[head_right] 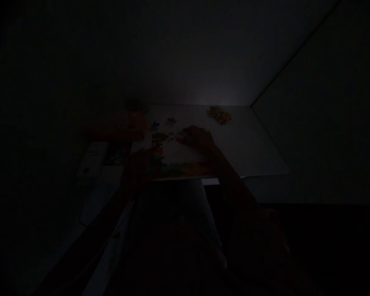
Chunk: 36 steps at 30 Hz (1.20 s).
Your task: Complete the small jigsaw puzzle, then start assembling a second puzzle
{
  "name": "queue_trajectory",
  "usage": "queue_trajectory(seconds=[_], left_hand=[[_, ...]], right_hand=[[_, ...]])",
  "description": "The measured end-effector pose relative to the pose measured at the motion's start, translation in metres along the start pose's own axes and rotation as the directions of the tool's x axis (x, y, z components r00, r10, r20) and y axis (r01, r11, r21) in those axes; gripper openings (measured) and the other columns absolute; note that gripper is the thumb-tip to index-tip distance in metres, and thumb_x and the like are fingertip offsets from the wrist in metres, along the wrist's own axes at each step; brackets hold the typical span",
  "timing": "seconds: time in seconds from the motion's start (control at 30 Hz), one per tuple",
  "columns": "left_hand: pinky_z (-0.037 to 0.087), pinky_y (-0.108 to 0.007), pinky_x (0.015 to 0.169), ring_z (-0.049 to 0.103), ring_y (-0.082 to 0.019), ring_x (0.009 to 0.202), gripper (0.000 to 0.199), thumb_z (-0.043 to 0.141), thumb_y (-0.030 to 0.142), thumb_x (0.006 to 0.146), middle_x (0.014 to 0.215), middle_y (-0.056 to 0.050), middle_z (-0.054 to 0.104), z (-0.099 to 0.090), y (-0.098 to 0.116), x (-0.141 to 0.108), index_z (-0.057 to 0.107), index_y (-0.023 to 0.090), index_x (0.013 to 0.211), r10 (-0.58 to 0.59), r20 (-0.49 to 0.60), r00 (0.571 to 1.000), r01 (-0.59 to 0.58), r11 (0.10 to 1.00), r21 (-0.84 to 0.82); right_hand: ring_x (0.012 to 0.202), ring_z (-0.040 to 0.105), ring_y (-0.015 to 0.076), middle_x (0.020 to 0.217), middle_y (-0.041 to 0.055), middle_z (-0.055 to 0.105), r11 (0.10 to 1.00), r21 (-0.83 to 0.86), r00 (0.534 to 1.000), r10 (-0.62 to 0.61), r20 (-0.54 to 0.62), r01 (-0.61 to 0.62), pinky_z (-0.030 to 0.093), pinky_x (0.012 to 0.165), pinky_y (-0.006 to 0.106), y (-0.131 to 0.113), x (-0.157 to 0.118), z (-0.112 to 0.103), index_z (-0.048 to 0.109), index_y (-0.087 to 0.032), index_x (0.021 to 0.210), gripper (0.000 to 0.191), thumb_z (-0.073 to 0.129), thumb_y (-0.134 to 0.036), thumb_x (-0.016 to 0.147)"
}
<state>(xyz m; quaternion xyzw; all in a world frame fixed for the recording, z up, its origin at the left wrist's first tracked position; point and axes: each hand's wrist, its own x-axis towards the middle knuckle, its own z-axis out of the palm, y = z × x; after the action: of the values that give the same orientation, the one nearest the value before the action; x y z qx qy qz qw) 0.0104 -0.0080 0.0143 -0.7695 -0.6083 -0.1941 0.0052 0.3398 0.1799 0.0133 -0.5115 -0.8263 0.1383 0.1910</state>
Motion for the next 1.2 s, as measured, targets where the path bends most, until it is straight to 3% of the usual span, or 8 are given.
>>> queue_trajectory(seconds=[0.17, 0.33, 0.5, 0.73, 1.0, 1.2], left_hand=[[0.043, -0.065, 0.138, 0.057, -0.043, 0.166, 0.071, 0.065, 0.057, 0.111, 0.173, -0.023, 0.066, -0.002, 0.001, 0.001, 0.063, 0.015, 0.169, -0.001, 0.040, 0.999, 0.001, 1.000, -0.001], [0.043, -0.064, 0.138, 0.056, -0.043, 0.167, 0.073, 0.067, 0.061, 0.111, 0.172, -0.018, 0.068, 0.002, -0.001, 0.000, 0.062, 0.021, 0.171, 0.000, 0.001, 1.000, 0.000, 1.000, -0.015], [0.042, -0.065, 0.138, 0.056, -0.043, 0.167, 0.072, 0.066, 0.061, 0.111, 0.172, -0.017, 0.068, 0.003, -0.001, -0.001, 0.061, 0.024, 0.173, 0.005, -0.003, 1.000, -0.005, 1.000, -0.022], [0.043, -0.063, 0.138, 0.057, -0.043, 0.167, 0.071, 0.067, 0.059, 0.111, 0.173, -0.021, 0.067, -0.004, 0.001, 0.000, 0.063, 0.019, 0.170, 0.009, 0.027, 1.000, -0.008, 1.000, -0.002], [0.041, -0.065, 0.140, 0.054, -0.043, 0.169, 0.072, 0.067, 0.062, 0.111, 0.175, -0.018, 0.065, -0.002, 0.001, 0.000, 0.061, 0.025, 0.172, -0.012, 0.049, 0.999, 0.013, 1.000, -0.012], [0.041, -0.068, 0.140, 0.053, -0.046, 0.169, 0.073, 0.071, 0.059, 0.108, 0.176, -0.017, 0.065, -0.001, 0.000, -0.001, 0.061, 0.026, 0.172, -0.011, 0.039, 0.999, 0.013, 0.999, -0.039]], right_hand=[[0.154, 0.067, 0.0399, 0.165, 0.0088, 0.076, 0.983, 0.003, 0.975, -0.184, 0.123, 0.185, 0.049, 0.134, 0.066, 0.000, 0.013, 0.000, 0.082, -0.037, 0.153, 0.045, 0.067, -0.058, 0.116], [0.161, 0.062, 0.0380, 0.176, 0.0058, 0.068, 0.975, -0.090, 0.976, -0.193, 0.102, 0.203, 0.047, 0.136, 0.067, 0.002, 0.012, 0.003, 0.081, -0.039, 0.154, 0.042, 0.064, -0.048, 0.117], [0.162, 0.062, 0.0372, 0.180, 0.0070, 0.064, 0.963, -0.150, 0.972, -0.210, 0.108, 0.225, 0.048, 0.134, 0.067, -0.018, -0.005, 0.007, 0.074, -0.036, 0.164, 0.048, 0.054, -0.037, 0.120], [0.161, 0.062, 0.0379, 0.178, 0.0096, 0.067, 0.968, -0.153, 0.977, -0.184, 0.110, 0.200, 0.042, 0.138, 0.063, -0.046, -0.021, 0.007, 0.072, -0.030, 0.165, 0.049, 0.055, -0.045, 0.122], [0.158, 0.063, 0.0409, 0.175, 0.0071, 0.068, 0.970, -0.171, 0.978, -0.148, 0.145, 0.172, 0.041, 0.135, 0.067, -0.046, -0.012, 0.007, 0.074, -0.037, 0.159, 0.045, 0.056, -0.048, 0.120], [0.159, 0.063, 0.0434, 0.176, 0.0078, 0.068, 0.974, -0.160, 0.980, -0.140, 0.142, 0.163, 0.040, 0.137, 0.069, -0.041, -0.011, 0.008, 0.074, -0.037, 0.160, 0.047, 0.061, -0.051, 0.118]])
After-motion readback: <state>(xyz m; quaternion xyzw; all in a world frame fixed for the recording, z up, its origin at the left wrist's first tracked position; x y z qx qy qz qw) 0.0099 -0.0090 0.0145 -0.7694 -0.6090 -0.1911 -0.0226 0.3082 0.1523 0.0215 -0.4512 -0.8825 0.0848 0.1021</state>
